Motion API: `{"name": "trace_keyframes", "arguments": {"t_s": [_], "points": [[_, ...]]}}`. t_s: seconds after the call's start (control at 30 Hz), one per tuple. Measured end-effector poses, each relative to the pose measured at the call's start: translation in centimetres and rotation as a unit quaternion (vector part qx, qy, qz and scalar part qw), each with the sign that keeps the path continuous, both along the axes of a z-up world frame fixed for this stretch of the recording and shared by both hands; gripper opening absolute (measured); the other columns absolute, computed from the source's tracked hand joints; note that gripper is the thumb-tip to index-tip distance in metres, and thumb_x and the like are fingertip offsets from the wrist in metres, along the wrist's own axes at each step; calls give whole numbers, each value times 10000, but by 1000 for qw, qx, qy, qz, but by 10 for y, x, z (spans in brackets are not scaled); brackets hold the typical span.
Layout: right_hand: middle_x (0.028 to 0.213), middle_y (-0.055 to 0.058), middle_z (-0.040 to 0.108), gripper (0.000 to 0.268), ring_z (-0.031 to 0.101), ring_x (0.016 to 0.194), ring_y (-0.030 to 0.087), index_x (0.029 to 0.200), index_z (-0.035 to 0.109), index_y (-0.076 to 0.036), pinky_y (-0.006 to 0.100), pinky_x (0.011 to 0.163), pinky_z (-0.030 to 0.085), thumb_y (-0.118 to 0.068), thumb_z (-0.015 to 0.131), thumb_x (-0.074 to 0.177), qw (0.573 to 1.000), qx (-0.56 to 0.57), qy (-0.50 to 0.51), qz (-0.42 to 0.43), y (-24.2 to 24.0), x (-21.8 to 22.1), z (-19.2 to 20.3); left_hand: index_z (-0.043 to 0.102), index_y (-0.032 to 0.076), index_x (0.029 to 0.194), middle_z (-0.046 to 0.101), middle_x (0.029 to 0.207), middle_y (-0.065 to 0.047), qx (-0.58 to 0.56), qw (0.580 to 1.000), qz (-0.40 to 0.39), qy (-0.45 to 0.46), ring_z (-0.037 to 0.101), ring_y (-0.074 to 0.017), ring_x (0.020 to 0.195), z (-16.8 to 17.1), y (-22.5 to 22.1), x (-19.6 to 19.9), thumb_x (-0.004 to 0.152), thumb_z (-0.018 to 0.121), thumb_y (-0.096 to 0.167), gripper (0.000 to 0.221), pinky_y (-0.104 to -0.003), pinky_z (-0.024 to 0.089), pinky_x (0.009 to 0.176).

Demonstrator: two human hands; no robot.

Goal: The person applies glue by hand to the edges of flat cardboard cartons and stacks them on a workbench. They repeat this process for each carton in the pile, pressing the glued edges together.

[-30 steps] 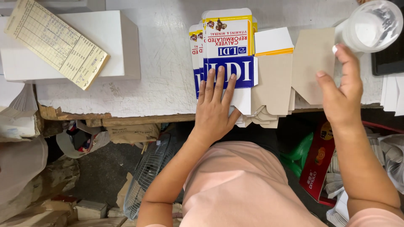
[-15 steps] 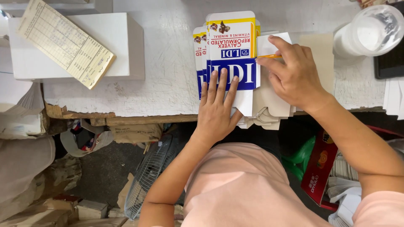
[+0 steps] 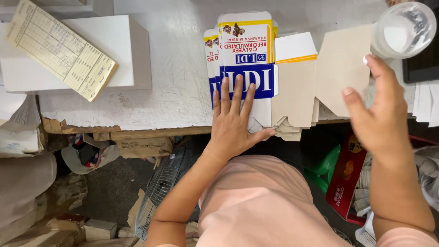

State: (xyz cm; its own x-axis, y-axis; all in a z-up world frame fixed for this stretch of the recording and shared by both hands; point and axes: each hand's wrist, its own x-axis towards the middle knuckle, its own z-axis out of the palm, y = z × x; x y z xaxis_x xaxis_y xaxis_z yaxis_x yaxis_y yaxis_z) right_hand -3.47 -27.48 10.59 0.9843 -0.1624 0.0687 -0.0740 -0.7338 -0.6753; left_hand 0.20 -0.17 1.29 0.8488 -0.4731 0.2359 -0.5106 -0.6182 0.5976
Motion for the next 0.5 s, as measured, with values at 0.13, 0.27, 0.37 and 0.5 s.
{"name": "trace_keyframes", "arguments": {"t_s": [0.13,0.27,0.37,0.5], "points": [[1590,280,410,735,375,1505,364,1624,228,9,485,1284,265,-162,616,1024,981,-60,-71,170,34,-2,2,361,51,1584,206,1667,-257,55,998,11,-12,124,-496,1549,-10,-3,-2,951,595,555,843,-685,119,1216],[1698,261,254,727,189,1594,406,1651,68,6,577,1245,129,-246,446,1084,974,-8,49,222,42,21,-39,392,85,1594,232,1689,-221,96,995,26,-18,142,-465,1579,-11,-4,-2,1021,562,462,707,-698,123,1230],[1706,233,201,707,149,1587,402,1635,60,21,666,1197,53,-302,382,1096,977,-90,73,180,40,31,-66,409,102,1580,253,1678,-205,99,994,39,-19,164,-446,1570,-10,-3,-4,1011,567,464,693,-708,134,1215],[1711,180,249,684,193,1590,356,1630,110,10,721,1168,79,-325,387,1101,970,-191,24,148,40,25,-93,441,139,1557,302,1655,-174,130,990,52,-22,233,-407,1537,2,-7,0,982,584,486,687,-702,218,1135]]}}
